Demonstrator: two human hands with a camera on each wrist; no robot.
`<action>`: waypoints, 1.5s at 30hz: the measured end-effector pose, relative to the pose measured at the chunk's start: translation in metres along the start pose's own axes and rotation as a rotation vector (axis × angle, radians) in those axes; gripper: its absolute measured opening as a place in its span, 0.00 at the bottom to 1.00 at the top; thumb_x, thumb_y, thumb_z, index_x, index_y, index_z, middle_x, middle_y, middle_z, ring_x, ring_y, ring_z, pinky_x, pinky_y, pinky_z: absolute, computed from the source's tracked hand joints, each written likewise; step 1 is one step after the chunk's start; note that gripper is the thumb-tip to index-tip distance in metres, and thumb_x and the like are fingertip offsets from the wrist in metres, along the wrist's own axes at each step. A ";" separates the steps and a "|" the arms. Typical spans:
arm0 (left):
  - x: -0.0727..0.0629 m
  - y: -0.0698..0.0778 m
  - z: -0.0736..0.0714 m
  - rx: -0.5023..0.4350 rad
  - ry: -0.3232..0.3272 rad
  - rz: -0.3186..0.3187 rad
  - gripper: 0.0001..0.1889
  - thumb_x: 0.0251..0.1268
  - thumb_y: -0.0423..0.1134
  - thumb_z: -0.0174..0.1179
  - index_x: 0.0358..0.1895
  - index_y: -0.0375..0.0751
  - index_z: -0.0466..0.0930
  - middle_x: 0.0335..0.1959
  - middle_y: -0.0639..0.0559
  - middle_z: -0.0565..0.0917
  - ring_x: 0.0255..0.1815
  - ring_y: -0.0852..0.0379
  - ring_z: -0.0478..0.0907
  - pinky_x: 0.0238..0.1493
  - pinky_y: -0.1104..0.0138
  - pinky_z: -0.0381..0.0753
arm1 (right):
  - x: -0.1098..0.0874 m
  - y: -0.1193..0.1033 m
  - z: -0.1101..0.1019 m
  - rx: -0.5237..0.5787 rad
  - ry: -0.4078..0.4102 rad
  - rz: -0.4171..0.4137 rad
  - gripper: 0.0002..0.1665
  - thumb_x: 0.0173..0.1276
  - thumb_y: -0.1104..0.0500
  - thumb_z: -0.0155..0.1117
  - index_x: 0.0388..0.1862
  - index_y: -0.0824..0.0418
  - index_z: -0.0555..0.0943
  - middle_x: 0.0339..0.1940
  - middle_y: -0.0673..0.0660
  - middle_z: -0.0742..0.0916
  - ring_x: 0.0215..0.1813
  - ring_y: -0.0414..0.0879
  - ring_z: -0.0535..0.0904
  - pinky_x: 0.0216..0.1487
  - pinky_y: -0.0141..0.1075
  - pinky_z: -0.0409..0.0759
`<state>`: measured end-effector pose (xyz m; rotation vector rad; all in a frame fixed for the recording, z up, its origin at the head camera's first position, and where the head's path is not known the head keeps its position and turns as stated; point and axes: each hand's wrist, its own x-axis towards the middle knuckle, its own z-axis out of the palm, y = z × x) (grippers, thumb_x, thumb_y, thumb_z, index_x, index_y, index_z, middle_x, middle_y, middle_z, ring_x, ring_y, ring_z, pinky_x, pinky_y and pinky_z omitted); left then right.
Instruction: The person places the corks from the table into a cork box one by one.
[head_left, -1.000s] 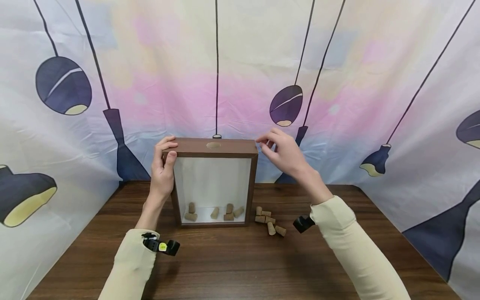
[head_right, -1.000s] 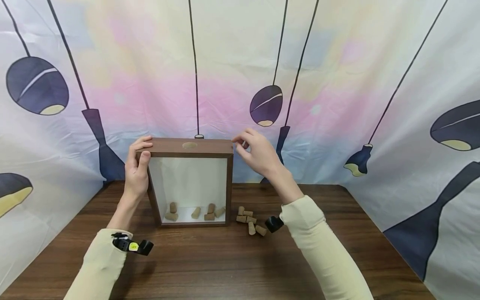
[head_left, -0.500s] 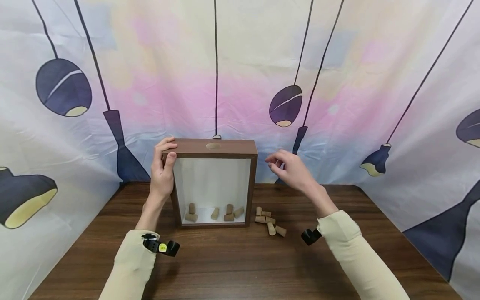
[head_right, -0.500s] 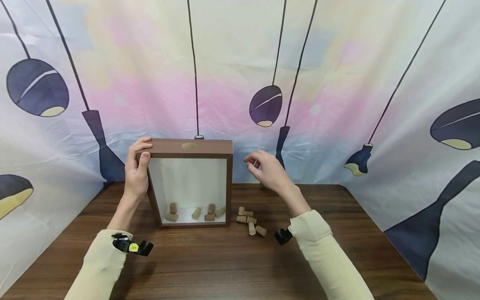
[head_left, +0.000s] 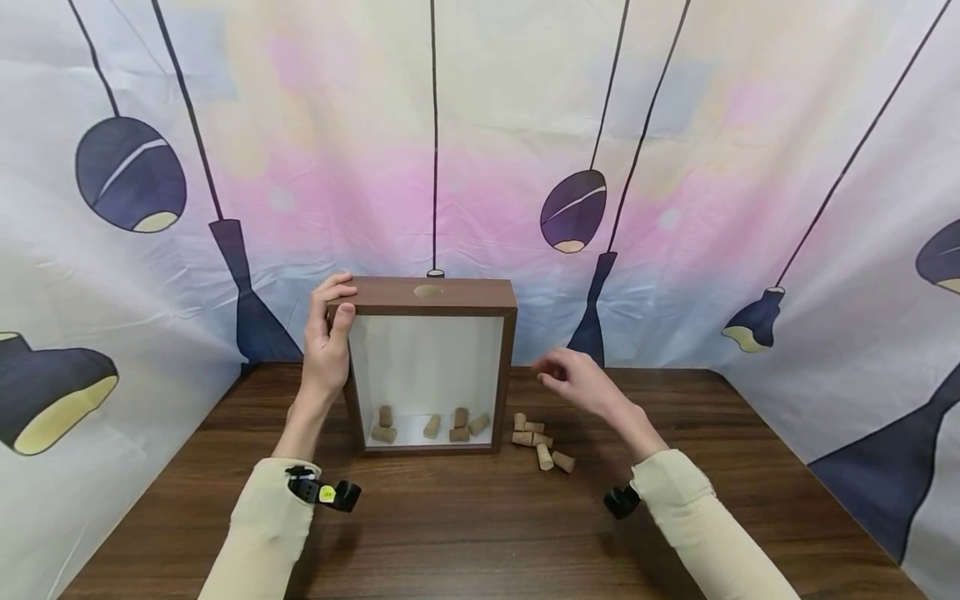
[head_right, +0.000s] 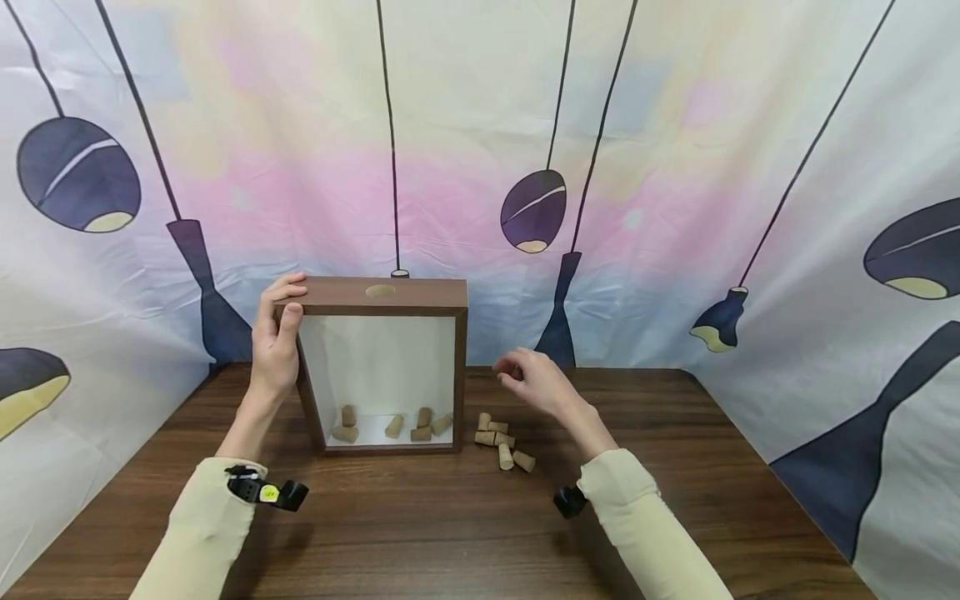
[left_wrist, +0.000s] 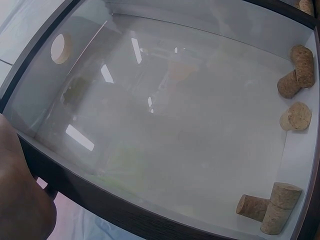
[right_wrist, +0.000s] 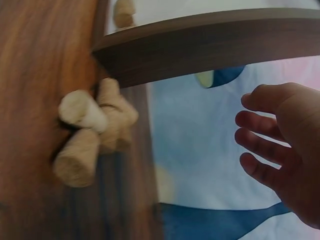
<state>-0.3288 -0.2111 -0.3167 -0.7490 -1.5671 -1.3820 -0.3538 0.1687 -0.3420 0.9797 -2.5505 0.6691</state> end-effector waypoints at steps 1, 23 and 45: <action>0.000 0.000 0.000 0.000 0.000 0.000 0.19 0.81 0.41 0.47 0.59 0.25 0.69 0.69 0.35 0.66 0.72 0.56 0.64 0.60 0.72 0.64 | -0.002 0.002 0.003 0.003 -0.011 0.013 0.08 0.71 0.62 0.64 0.46 0.58 0.85 0.38 0.52 0.86 0.35 0.39 0.78 0.38 0.35 0.77; 0.000 0.002 0.001 -0.012 -0.005 -0.003 0.19 0.80 0.42 0.48 0.59 0.26 0.69 0.70 0.36 0.66 0.72 0.55 0.63 0.60 0.72 0.64 | -0.037 0.038 0.051 0.131 -0.274 0.139 0.10 0.73 0.58 0.62 0.49 0.58 0.85 0.39 0.48 0.86 0.38 0.37 0.81 0.40 0.34 0.78; -0.001 0.002 0.000 -0.006 0.001 -0.017 0.21 0.80 0.44 0.48 0.59 0.26 0.69 0.70 0.37 0.66 0.72 0.54 0.63 0.59 0.71 0.64 | -0.035 0.034 0.043 0.106 -0.159 0.121 0.05 0.70 0.59 0.65 0.42 0.53 0.86 0.37 0.47 0.85 0.35 0.35 0.79 0.37 0.31 0.78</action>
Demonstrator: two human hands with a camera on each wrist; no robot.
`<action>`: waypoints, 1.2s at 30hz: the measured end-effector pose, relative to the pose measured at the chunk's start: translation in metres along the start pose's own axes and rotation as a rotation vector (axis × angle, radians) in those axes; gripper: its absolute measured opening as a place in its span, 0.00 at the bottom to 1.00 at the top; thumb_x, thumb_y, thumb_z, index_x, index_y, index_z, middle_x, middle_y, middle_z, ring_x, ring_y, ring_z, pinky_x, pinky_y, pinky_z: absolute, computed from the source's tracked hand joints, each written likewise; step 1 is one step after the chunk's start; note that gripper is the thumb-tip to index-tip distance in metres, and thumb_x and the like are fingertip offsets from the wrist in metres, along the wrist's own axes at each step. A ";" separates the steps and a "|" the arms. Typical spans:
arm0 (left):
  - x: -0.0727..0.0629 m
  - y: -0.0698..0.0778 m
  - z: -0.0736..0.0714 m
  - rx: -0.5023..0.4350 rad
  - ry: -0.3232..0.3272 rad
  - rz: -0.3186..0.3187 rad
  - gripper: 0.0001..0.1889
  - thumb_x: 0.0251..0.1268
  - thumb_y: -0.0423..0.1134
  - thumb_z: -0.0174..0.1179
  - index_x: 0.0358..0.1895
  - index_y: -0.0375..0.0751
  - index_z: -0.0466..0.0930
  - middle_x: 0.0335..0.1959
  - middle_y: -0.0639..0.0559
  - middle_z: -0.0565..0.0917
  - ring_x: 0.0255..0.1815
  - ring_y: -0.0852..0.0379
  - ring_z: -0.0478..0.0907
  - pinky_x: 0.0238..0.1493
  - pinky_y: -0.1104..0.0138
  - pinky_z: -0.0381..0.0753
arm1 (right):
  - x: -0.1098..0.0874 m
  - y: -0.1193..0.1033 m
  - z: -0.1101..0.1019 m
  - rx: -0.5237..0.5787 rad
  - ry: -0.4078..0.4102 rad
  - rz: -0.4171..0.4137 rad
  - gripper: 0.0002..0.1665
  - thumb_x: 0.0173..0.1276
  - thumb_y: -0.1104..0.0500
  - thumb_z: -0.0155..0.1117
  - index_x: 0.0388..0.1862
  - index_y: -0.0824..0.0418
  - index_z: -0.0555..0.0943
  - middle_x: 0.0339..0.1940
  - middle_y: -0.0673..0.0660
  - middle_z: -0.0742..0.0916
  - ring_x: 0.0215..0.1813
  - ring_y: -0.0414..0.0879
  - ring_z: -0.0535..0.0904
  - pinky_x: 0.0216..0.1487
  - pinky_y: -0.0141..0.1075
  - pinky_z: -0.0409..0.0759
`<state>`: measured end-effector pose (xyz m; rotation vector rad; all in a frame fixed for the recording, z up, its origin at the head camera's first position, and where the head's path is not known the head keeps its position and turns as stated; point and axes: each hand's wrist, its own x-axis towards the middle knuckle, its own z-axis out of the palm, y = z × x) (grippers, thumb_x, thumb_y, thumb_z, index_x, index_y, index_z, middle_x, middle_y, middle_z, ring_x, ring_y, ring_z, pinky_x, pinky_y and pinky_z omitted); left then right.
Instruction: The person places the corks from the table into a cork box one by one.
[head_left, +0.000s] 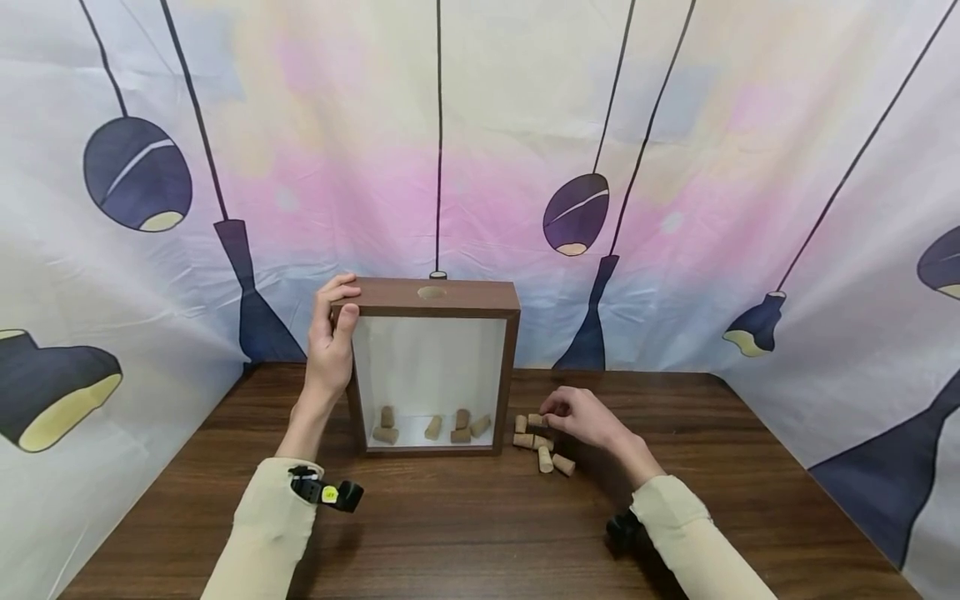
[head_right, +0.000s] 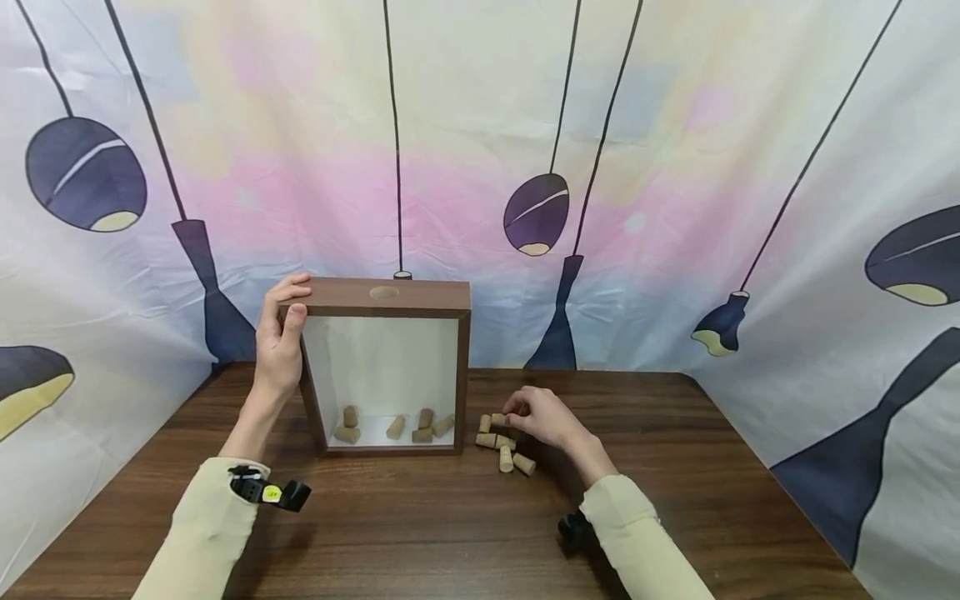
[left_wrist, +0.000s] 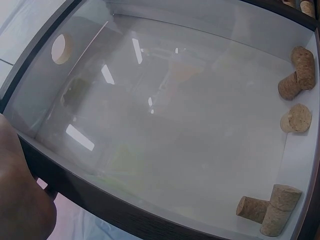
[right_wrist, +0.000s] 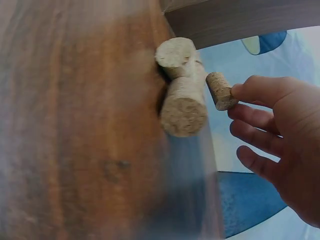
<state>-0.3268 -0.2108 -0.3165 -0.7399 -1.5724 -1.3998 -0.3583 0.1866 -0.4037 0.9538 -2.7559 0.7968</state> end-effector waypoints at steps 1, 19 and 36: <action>0.000 0.000 0.000 0.002 -0.001 0.000 0.22 0.80 0.45 0.48 0.59 0.26 0.69 0.70 0.37 0.66 0.72 0.54 0.63 0.59 0.71 0.64 | 0.000 -0.001 -0.002 -0.002 0.010 -0.006 0.05 0.70 0.60 0.66 0.42 0.53 0.86 0.37 0.47 0.86 0.35 0.36 0.79 0.37 0.32 0.78; 0.000 0.000 0.000 0.011 0.005 0.004 0.20 0.80 0.43 0.48 0.59 0.26 0.69 0.70 0.35 0.66 0.72 0.54 0.63 0.60 0.72 0.64 | 0.005 -0.024 -0.046 -0.046 0.202 -0.095 0.06 0.66 0.63 0.69 0.40 0.55 0.87 0.35 0.48 0.84 0.33 0.37 0.77 0.36 0.32 0.77; 0.001 -0.001 -0.001 -0.004 -0.006 -0.003 0.24 0.79 0.48 0.49 0.59 0.25 0.69 0.70 0.38 0.66 0.72 0.53 0.63 0.60 0.70 0.64 | 0.015 -0.067 -0.104 -0.093 0.365 -0.256 0.06 0.66 0.65 0.68 0.40 0.57 0.87 0.37 0.52 0.85 0.32 0.39 0.77 0.35 0.38 0.79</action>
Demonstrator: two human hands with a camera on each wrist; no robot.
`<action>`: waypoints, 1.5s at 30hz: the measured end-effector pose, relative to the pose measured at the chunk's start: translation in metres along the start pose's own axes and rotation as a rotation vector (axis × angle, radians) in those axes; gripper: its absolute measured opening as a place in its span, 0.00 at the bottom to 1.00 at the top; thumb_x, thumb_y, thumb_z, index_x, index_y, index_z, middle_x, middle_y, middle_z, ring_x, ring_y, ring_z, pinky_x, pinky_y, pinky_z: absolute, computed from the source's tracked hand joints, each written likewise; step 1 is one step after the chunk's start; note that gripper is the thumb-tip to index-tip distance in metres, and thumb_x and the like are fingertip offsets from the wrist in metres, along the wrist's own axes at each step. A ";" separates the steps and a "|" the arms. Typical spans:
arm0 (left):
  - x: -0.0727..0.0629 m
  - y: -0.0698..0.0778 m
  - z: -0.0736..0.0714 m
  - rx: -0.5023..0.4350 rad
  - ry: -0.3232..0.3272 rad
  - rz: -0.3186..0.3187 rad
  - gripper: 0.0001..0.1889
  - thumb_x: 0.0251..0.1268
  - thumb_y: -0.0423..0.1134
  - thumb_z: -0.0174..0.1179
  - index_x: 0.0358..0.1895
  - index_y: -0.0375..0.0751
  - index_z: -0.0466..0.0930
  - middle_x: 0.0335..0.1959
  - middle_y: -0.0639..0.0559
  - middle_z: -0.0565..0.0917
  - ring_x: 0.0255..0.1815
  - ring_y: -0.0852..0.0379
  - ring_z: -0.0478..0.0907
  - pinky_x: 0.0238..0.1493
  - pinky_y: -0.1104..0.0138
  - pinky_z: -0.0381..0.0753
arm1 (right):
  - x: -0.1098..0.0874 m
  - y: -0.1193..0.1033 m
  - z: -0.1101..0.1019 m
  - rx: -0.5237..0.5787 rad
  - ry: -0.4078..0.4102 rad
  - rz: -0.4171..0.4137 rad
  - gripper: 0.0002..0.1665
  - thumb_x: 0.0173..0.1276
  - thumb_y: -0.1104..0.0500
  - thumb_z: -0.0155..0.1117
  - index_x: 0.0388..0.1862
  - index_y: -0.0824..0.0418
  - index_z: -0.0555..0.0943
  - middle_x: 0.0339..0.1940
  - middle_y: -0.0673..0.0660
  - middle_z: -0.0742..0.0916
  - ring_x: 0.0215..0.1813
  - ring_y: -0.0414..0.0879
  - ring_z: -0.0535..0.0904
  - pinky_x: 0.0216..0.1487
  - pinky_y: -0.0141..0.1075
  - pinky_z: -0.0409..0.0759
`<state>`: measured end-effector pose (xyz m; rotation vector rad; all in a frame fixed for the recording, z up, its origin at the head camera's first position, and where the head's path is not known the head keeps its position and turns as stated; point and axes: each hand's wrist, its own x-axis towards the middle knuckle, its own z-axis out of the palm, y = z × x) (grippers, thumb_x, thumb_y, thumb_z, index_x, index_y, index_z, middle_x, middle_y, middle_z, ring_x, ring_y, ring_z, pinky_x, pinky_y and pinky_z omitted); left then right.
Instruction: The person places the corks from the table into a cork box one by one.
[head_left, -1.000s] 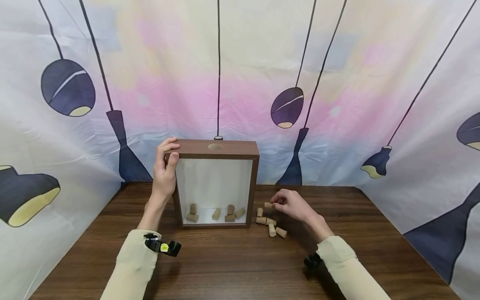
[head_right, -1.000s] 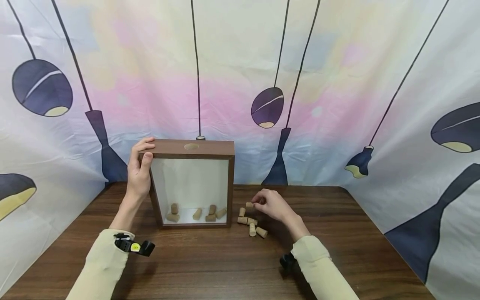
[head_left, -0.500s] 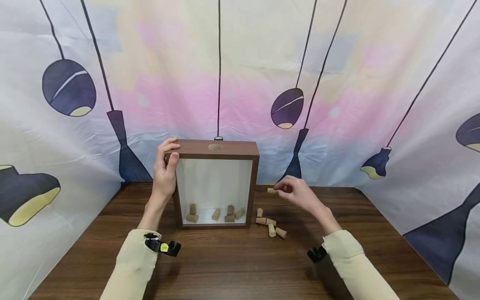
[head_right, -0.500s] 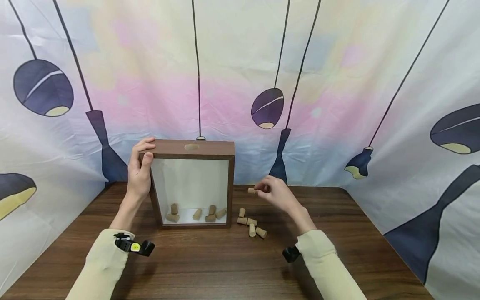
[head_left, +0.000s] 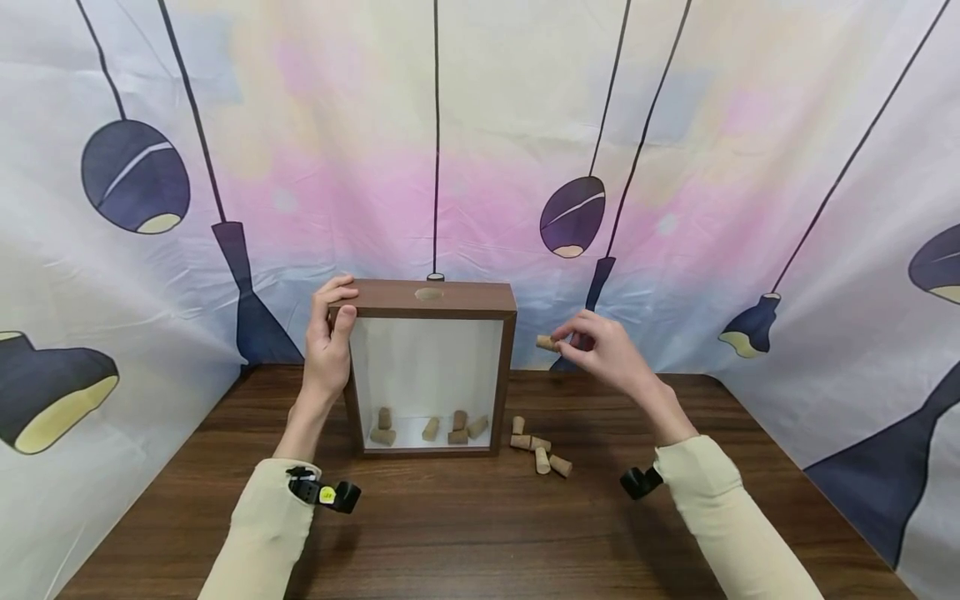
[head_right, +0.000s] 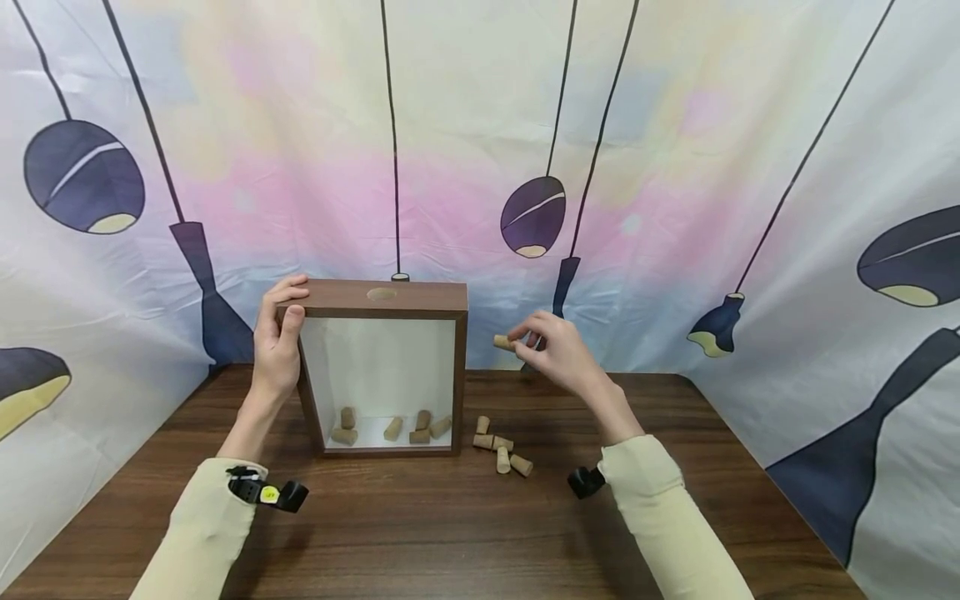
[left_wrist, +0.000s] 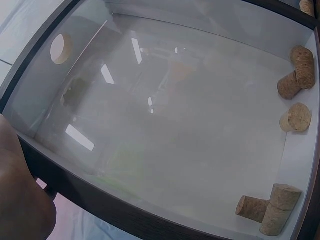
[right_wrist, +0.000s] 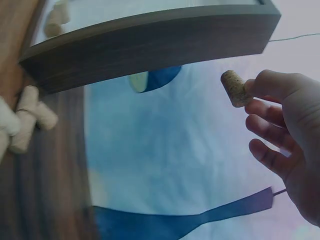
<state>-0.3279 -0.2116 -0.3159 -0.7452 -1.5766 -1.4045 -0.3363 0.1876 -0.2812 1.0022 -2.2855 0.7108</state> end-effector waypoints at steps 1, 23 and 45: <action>0.000 0.000 0.000 0.000 0.000 0.001 0.24 0.79 0.47 0.48 0.59 0.26 0.69 0.70 0.38 0.66 0.72 0.53 0.63 0.61 0.71 0.64 | 0.003 -0.003 -0.003 -0.003 0.009 -0.007 0.06 0.66 0.65 0.68 0.41 0.57 0.87 0.37 0.52 0.85 0.32 0.40 0.77 0.34 0.38 0.79; 0.000 -0.002 0.001 -0.001 -0.001 -0.003 0.23 0.80 0.46 0.48 0.59 0.26 0.68 0.70 0.35 0.65 0.72 0.54 0.62 0.59 0.71 0.63 | 0.061 -0.057 -0.037 -0.031 0.126 -0.229 0.07 0.64 0.66 0.70 0.41 0.60 0.87 0.40 0.55 0.85 0.34 0.46 0.79 0.36 0.37 0.76; 0.001 0.034 0.007 0.014 0.002 0.004 0.20 0.81 0.40 0.45 0.57 0.21 0.67 0.68 0.27 0.65 0.70 0.57 0.64 0.59 0.73 0.63 | 0.112 -0.116 -0.007 -0.128 -0.033 -0.403 0.05 0.67 0.63 0.66 0.39 0.57 0.86 0.41 0.52 0.85 0.38 0.43 0.80 0.42 0.35 0.77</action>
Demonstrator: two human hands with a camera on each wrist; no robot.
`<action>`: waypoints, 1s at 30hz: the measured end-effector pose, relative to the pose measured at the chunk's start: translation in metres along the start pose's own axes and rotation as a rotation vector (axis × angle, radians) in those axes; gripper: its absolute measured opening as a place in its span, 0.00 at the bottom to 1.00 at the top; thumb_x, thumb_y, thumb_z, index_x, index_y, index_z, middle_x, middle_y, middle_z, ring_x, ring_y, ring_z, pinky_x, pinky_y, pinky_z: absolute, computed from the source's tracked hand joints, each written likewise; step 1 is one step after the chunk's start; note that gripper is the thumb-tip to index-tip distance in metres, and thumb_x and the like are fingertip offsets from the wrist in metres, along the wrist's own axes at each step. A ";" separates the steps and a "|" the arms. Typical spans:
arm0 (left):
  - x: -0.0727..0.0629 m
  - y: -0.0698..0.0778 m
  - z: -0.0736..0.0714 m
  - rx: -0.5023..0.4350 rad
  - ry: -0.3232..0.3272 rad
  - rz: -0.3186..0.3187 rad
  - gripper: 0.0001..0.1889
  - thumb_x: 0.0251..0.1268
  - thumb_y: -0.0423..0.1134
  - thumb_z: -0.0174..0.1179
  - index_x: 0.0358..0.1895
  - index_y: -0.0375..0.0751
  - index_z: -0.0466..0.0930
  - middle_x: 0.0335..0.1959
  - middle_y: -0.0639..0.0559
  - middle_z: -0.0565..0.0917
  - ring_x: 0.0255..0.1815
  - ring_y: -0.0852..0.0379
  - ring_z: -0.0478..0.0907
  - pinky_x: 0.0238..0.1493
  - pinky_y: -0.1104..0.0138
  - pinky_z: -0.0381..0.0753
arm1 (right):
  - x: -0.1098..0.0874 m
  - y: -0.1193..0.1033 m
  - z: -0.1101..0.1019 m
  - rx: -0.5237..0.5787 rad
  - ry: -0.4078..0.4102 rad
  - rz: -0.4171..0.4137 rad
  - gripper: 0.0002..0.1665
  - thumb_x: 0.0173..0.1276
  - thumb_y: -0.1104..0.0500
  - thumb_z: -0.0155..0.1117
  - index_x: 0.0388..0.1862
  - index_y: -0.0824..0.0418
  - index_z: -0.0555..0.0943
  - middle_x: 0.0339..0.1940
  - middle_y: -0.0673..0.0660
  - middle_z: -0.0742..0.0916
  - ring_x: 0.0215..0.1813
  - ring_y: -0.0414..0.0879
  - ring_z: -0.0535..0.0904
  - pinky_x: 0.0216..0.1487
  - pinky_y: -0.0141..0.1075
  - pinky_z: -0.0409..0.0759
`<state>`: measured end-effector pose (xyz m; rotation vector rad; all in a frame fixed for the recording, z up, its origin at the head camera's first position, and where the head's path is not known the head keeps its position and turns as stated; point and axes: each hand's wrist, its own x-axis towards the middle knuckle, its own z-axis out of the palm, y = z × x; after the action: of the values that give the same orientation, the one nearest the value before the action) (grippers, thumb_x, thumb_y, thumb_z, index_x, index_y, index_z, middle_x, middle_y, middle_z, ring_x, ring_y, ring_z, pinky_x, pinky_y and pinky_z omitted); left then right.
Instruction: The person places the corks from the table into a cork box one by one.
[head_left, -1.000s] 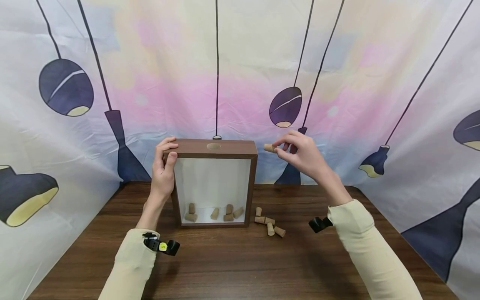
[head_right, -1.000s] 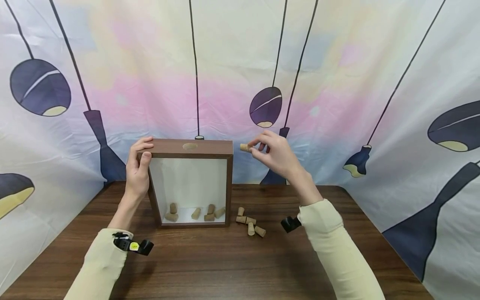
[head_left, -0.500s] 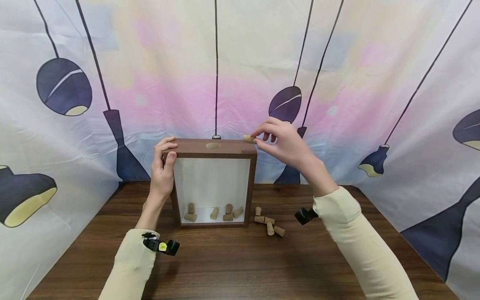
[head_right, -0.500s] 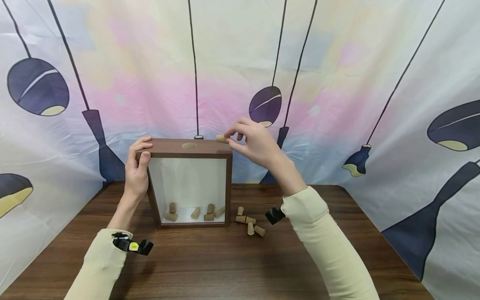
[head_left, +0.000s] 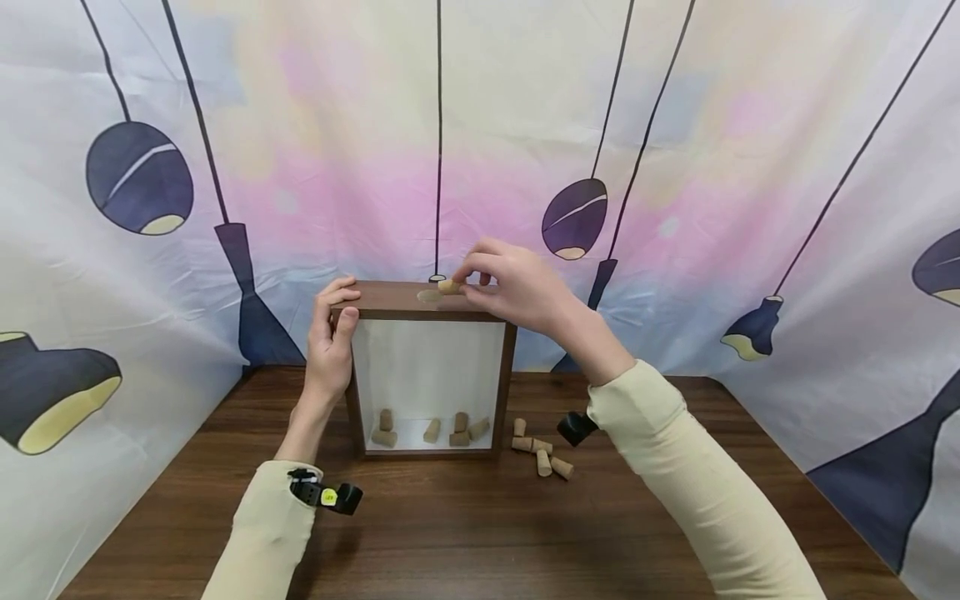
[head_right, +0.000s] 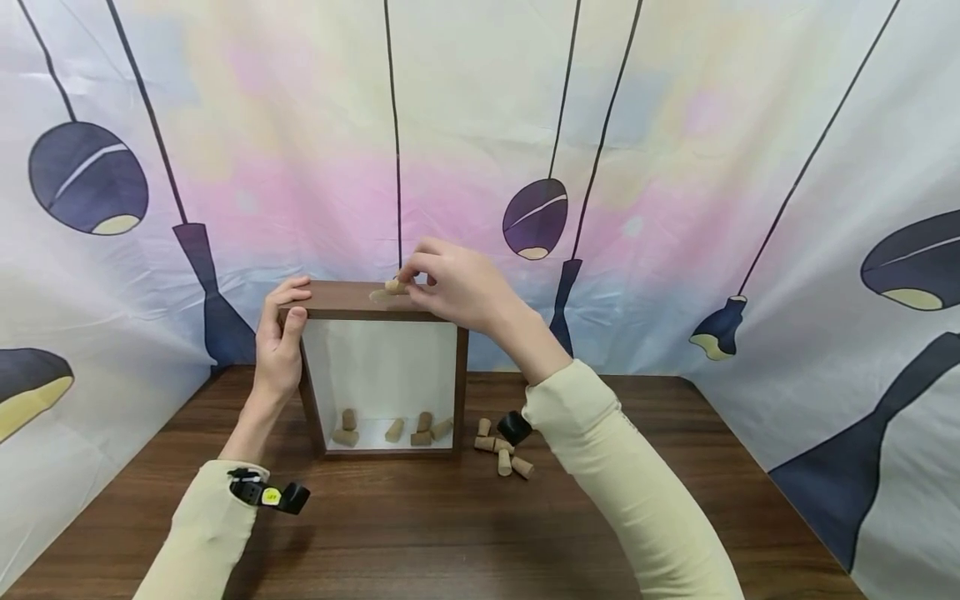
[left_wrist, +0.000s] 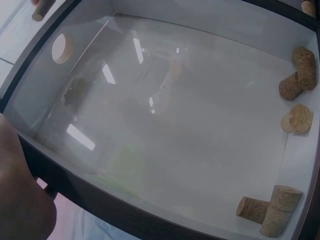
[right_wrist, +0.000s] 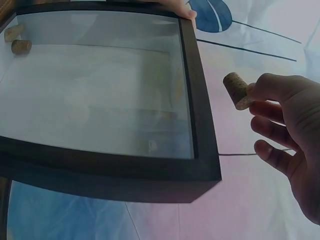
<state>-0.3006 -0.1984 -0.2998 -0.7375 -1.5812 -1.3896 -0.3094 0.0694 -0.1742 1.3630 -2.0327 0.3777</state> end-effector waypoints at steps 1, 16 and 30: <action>0.000 0.001 0.000 0.001 -0.001 -0.002 0.20 0.81 0.40 0.46 0.57 0.20 0.66 0.68 0.27 0.64 0.70 0.57 0.64 0.59 0.72 0.63 | 0.003 -0.001 0.001 -0.003 -0.017 0.005 0.05 0.68 0.63 0.65 0.40 0.56 0.86 0.41 0.51 0.84 0.38 0.43 0.79 0.42 0.35 0.77; 0.002 0.001 -0.001 0.016 -0.011 0.021 0.19 0.81 0.37 0.45 0.57 0.19 0.66 0.67 0.25 0.63 0.71 0.56 0.64 0.61 0.72 0.63 | 0.023 -0.006 0.021 -0.112 -0.145 0.056 0.09 0.70 0.64 0.61 0.41 0.54 0.87 0.42 0.50 0.83 0.38 0.43 0.79 0.40 0.37 0.77; -0.001 -0.038 -0.007 0.001 -0.006 0.020 0.18 0.81 0.39 0.46 0.59 0.24 0.68 0.70 0.37 0.66 0.71 0.56 0.63 0.60 0.72 0.64 | 0.023 -0.007 0.029 -0.185 -0.132 0.060 0.14 0.70 0.67 0.57 0.43 0.55 0.88 0.41 0.49 0.83 0.40 0.42 0.81 0.38 0.36 0.78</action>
<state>-0.3315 -0.2125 -0.3173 -0.7555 -1.5748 -1.3726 -0.3187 0.0339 -0.1815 1.2442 -2.1606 0.1240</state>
